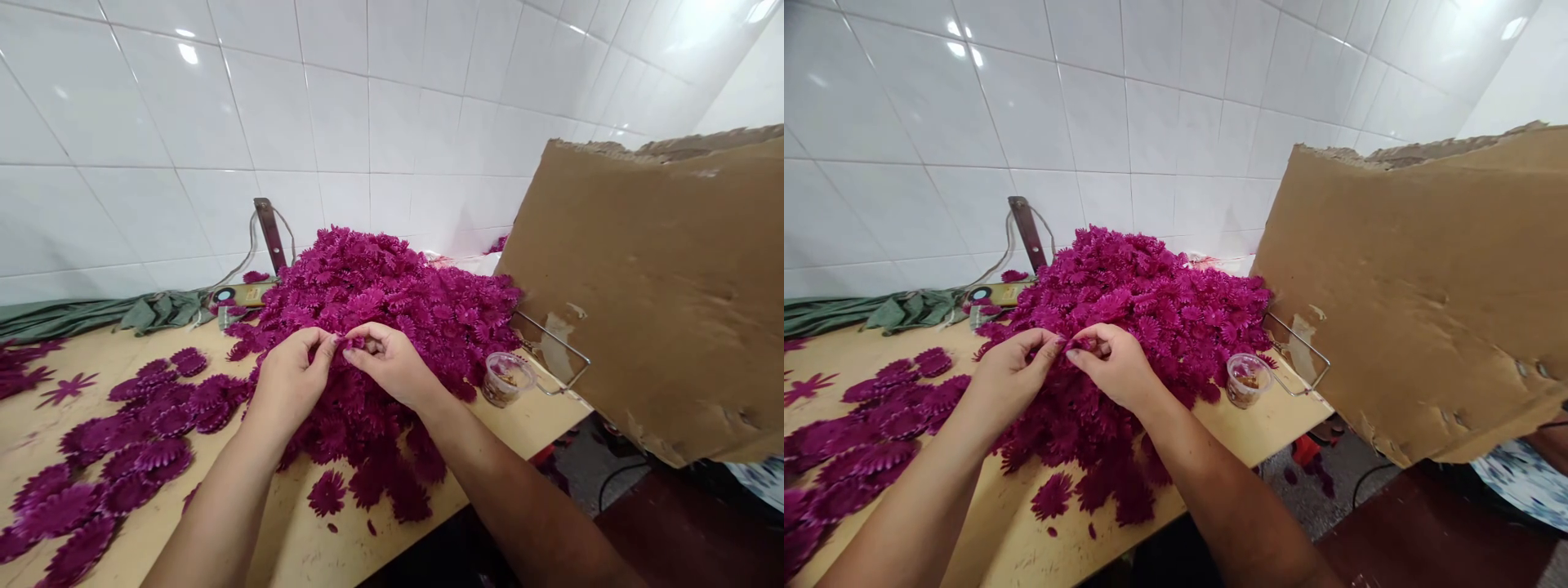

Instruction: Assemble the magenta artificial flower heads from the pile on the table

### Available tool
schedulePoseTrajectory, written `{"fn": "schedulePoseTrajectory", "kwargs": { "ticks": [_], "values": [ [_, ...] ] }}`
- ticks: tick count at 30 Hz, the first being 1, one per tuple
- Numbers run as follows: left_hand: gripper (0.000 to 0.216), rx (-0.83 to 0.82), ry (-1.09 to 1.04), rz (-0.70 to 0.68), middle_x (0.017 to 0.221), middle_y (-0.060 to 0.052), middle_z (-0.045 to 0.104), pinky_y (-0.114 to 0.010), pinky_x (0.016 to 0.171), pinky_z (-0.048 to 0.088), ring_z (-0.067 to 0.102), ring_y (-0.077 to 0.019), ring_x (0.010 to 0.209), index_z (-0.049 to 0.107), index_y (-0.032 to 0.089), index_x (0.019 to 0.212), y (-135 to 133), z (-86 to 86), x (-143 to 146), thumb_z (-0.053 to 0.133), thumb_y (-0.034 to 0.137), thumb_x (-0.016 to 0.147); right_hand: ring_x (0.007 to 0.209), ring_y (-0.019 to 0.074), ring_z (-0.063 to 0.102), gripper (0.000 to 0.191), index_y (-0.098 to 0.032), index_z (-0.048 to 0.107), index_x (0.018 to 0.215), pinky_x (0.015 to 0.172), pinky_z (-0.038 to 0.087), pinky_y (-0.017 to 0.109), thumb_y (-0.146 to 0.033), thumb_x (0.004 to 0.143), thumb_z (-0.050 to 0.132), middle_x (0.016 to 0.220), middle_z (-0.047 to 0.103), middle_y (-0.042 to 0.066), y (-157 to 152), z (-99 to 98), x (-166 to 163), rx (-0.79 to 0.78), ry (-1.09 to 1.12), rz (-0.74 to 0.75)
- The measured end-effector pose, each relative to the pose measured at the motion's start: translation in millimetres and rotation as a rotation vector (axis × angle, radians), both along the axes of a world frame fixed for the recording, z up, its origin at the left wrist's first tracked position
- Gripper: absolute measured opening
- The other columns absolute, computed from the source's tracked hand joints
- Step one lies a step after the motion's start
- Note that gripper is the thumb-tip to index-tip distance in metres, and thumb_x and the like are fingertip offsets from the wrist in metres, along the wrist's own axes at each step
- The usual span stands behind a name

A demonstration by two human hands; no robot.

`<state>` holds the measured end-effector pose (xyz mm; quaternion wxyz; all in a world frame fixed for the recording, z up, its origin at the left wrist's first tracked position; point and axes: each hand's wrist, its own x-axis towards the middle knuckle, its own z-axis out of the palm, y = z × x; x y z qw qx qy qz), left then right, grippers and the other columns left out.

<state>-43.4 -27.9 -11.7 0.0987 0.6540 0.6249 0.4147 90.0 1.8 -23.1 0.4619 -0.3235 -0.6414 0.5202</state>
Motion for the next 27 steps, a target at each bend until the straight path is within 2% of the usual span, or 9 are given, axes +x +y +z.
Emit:
{"fn": "schedulePoseTrajectory", "kwargs": {
  "ticks": [4, 7, 10, 12, 15, 17, 21, 24, 27],
  "values": [
    [0.029, 0.049, 0.100, 0.037, 0.058, 0.000, 0.055, -0.027, 0.056, 0.033, 0.049, -0.0166, 0.057, 0.049, 0.022, 0.058, -1.2, -1.3, 1.3, 0.040, 0.042, 0.078, 0.060, 0.0076, 0.045, 0.021, -0.015, 0.056, 0.077, 0.061, 0.038, 0.023, -0.029, 0.064, 0.063, 0.068, 0.053, -0.003, 0.0, -0.9, -0.6, 0.050, -0.021, 0.061],
    [0.032, 0.121, 0.190, 0.081, 0.057, 0.000, 0.053, -0.028, 0.056, 0.032, 0.048, -0.0167, 0.057, 0.047, 0.022, 0.056, -2.5, -1.6, 1.1, 0.040, 0.044, 0.079, 0.060, 0.0087, 0.044, 0.017, -0.015, 0.055, 0.070, 0.061, 0.038, 0.025, -0.032, 0.068, 0.057, 0.065, 0.052, -0.002, 4.3, -6.7, -0.9, 0.106, -0.037, -0.008],
    [0.031, 0.164, 0.177, 0.127, 0.058, 0.000, 0.054, -0.028, 0.058, 0.035, 0.050, -0.0169, 0.058, 0.050, 0.022, 0.058, -3.1, -1.6, -1.2, 0.043, 0.044, 0.079, 0.057, 0.0084, 0.039, 0.022, -0.016, 0.051, 0.062, 0.055, 0.034, 0.023, -0.036, 0.071, 0.054, 0.059, 0.046, -0.003, 8.2, -10.9, -0.4, 0.139, -0.079, -0.087],
    [0.025, 0.194, 0.099, 0.082, 0.066, -0.002, 0.059, -0.029, 0.064, 0.040, 0.054, -0.0176, 0.065, 0.057, 0.021, 0.066, -3.0, -1.2, -0.8, 0.047, 0.042, 0.077, 0.053, 0.0073, 0.032, 0.031, -0.017, 0.043, 0.054, 0.050, 0.028, 0.022, -0.042, 0.070, 0.054, 0.053, 0.038, -0.004, 9.6, -11.9, -0.4, 0.144, -0.131, -0.133],
    [0.023, 0.183, -0.045, -0.070, 0.083, -0.004, 0.066, -0.030, 0.076, 0.044, 0.059, -0.0189, 0.079, 0.064, 0.021, 0.080, -1.3, 0.4, 4.4, 0.053, 0.040, 0.073, 0.049, 0.0056, 0.025, 0.045, -0.018, 0.033, 0.047, 0.046, 0.020, 0.023, -0.051, 0.068, 0.054, 0.048, 0.028, -0.006, 10.6, -11.6, -2.3, 0.104, -0.148, -0.163],
    [0.024, 0.097, -0.148, -0.139, 0.084, -0.004, 0.069, -0.031, 0.077, 0.046, 0.061, -0.0196, 0.079, 0.067, 0.021, 0.081, 1.3, 2.2, 8.1, 0.056, 0.039, 0.069, 0.047, 0.0051, 0.025, 0.047, -0.018, 0.035, 0.048, 0.046, 0.019, 0.023, -0.058, 0.066, 0.053, 0.047, 0.029, -0.007, 10.5, -10.9, -4.2, 0.020, -0.088, -0.124],
    [0.023, -0.066, -0.296, -0.215, 0.075, -0.004, 0.070, -0.030, 0.067, 0.048, 0.062, -0.0188, 0.068, 0.069, 0.020, 0.077, 6.6, 4.8, 8.0, 0.060, 0.036, 0.064, 0.046, 0.0057, 0.031, 0.049, -0.018, 0.043, 0.059, 0.046, 0.025, 0.023, -0.066, 0.064, 0.049, 0.050, 0.037, -0.006, 7.9, -9.1, -3.7, -0.178, 0.095, 0.032],
    [0.017, 0.007, -0.191, -0.177, 0.074, -0.002, 0.069, -0.029, 0.069, 0.046, 0.061, -0.0177, 0.068, 0.067, 0.021, 0.075, 6.4, 3.3, 6.1, 0.057, 0.031, 0.066, 0.048, 0.0058, 0.033, 0.044, -0.018, 0.043, 0.063, 0.047, 0.027, 0.022, -0.061, 0.065, 0.052, 0.053, 0.038, -0.006, 4.3, -8.1, -0.4, -0.201, 0.114, 0.102],
    [0.014, 0.139, -0.013, -0.060, 0.070, -0.001, 0.065, -0.030, 0.069, 0.043, 0.058, -0.0177, 0.069, 0.061, 0.021, 0.068, 4.4, -0.6, 11.0, 0.048, 0.026, 0.072, 0.050, 0.0055, 0.027, 0.035, -0.019, 0.038, 0.058, 0.047, 0.023, 0.022, -0.047, 0.067, 0.056, 0.054, 0.032, -0.007, 0.9, -7.2, -0.6, -0.061, 0.019, 0.028]
  ]
}}
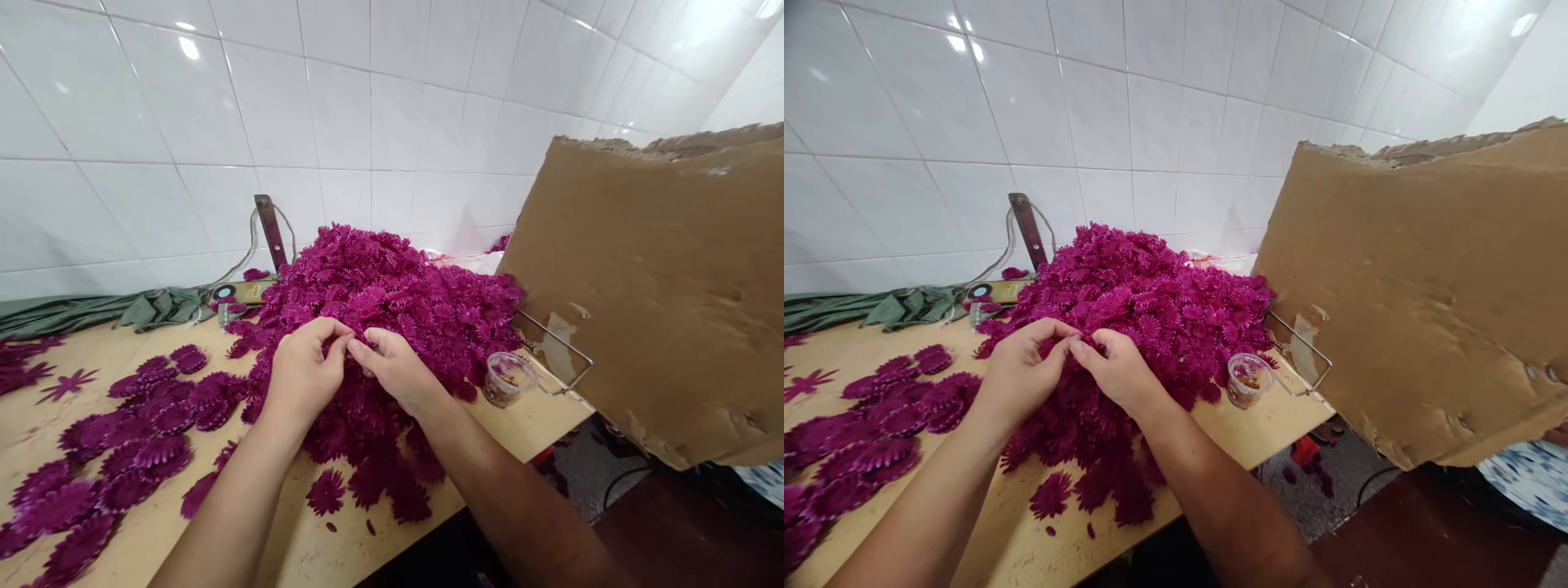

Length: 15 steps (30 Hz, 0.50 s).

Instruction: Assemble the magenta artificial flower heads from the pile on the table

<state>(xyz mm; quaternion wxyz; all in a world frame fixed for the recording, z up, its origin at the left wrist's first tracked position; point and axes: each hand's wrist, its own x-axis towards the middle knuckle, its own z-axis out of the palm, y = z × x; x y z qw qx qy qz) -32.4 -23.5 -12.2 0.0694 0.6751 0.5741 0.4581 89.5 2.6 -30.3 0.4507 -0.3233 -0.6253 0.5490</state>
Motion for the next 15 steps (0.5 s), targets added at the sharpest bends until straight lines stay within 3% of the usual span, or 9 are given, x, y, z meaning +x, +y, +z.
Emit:
{"fn": "schedulePoseTrajectory", "kwargs": {
  "ticks": [5, 11, 13, 15],
  "values": [
    [0.012, 0.115, 0.029, 0.196, 0.069, -0.001, 0.060, -0.031, 0.067, 0.040, 0.056, -0.0186, 0.069, 0.053, 0.022, 0.066, 10.0, -0.7, 8.8, 0.045, 0.026, 0.074, 0.051, 0.0063, 0.026, 0.030, -0.019, 0.033, 0.055, 0.047, 0.021, 0.023, -0.036, 0.071, 0.052, 0.054, 0.030, -0.006, -9.2, 5.4, -6.9, 0.132, -0.032, -0.160],
    [0.010, 0.015, -0.233, 0.530, 0.059, 0.001, 0.049, -0.032, 0.066, 0.041, 0.052, -0.0177, 0.064, 0.048, 0.021, 0.065, 28.0, 21.7, -38.3, 0.049, 0.027, 0.073, 0.052, 0.0067, 0.029, 0.026, -0.019, 0.037, 0.057, 0.050, 0.026, 0.023, -0.035, 0.072, 0.052, 0.055, 0.033, -0.005, -24.7, 10.1, 6.4, 0.106, -0.004, -0.047],
    [0.012, -0.038, -0.240, 0.480, 0.058, 0.003, 0.048, -0.031, 0.065, 0.041, 0.052, -0.0165, 0.064, 0.051, 0.020, 0.068, 25.3, 25.0, -51.1, 0.049, 0.031, 0.074, 0.052, 0.0067, 0.030, 0.024, -0.019, 0.040, 0.059, 0.051, 0.027, 0.023, -0.036, 0.072, 0.051, 0.056, 0.034, -0.005, -23.4, 10.9, 12.1, 0.031, 0.040, 0.001],
    [0.018, -0.114, -0.257, 0.274, 0.063, 0.002, 0.054, -0.031, 0.064, 0.042, 0.054, -0.0162, 0.065, 0.055, 0.019, 0.073, 19.0, 22.6, -50.6, 0.053, 0.037, 0.072, 0.051, 0.0064, 0.030, 0.022, -0.018, 0.042, 0.060, 0.050, 0.026, 0.023, -0.035, 0.071, 0.051, 0.055, 0.036, -0.006, -19.3, 11.7, 13.7, -0.022, 0.053, 0.010]
  ]
}}
